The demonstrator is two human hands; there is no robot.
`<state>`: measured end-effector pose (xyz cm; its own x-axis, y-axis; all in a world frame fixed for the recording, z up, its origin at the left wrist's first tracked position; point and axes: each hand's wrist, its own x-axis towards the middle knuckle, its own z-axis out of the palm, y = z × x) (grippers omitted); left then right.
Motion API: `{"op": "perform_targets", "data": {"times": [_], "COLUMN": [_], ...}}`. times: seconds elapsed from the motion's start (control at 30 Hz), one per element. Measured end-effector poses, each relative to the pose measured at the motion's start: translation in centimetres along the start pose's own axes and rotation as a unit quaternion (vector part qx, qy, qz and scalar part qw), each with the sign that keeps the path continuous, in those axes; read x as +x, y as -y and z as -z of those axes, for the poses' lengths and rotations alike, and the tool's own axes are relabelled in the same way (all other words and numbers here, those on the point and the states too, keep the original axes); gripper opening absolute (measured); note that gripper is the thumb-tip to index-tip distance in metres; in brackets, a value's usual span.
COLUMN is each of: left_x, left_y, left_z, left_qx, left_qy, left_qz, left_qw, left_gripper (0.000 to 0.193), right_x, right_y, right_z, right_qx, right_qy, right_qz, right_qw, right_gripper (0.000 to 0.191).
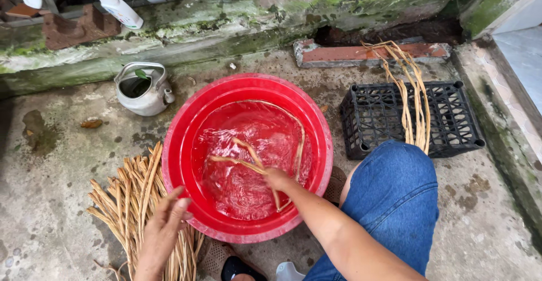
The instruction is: The person sits in front of a red basin of water and washes long dried plant strips one at a time, dipping and flexing each strip in the water and placing the washed strips onto a black plastic crate beside the basin.
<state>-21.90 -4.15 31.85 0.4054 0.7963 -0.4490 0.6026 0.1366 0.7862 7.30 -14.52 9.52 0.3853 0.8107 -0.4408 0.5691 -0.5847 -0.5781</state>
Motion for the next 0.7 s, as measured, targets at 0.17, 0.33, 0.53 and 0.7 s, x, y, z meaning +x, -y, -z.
{"op": "perform_targets", "data": {"times": [0.17,0.33,0.53,0.7], "left_x": [1.2,3.9,7.7,9.7], "left_y": [1.0,2.5,0.9,1.2], "left_z": [-4.1,-7.0,-11.1,-12.9], "left_qx": [0.087,0.078,-0.064,0.012], "left_qy": [0.105,0.079,0.068,0.149], "left_qz": [0.043,-0.029,-0.193,0.004], "left_qw": [0.990,0.993,0.977,0.989], "left_gripper": [0.061,0.064,0.080,0.075], "right_x": [-0.3,-0.1,-4.7,-6.3], "right_y": [-2.6,4.2,13.4,13.1], "right_z": [-0.1,1.3,6.0,7.7], "right_qx": [0.036,0.527,0.725,0.580], "right_qy": [0.011,0.003,0.004,-0.087], "right_qz": [-0.017,-0.018,0.026,0.060], "right_qw": [0.999,0.849,0.689,0.808], "right_gripper": [0.028,0.018,0.022,0.029]}}
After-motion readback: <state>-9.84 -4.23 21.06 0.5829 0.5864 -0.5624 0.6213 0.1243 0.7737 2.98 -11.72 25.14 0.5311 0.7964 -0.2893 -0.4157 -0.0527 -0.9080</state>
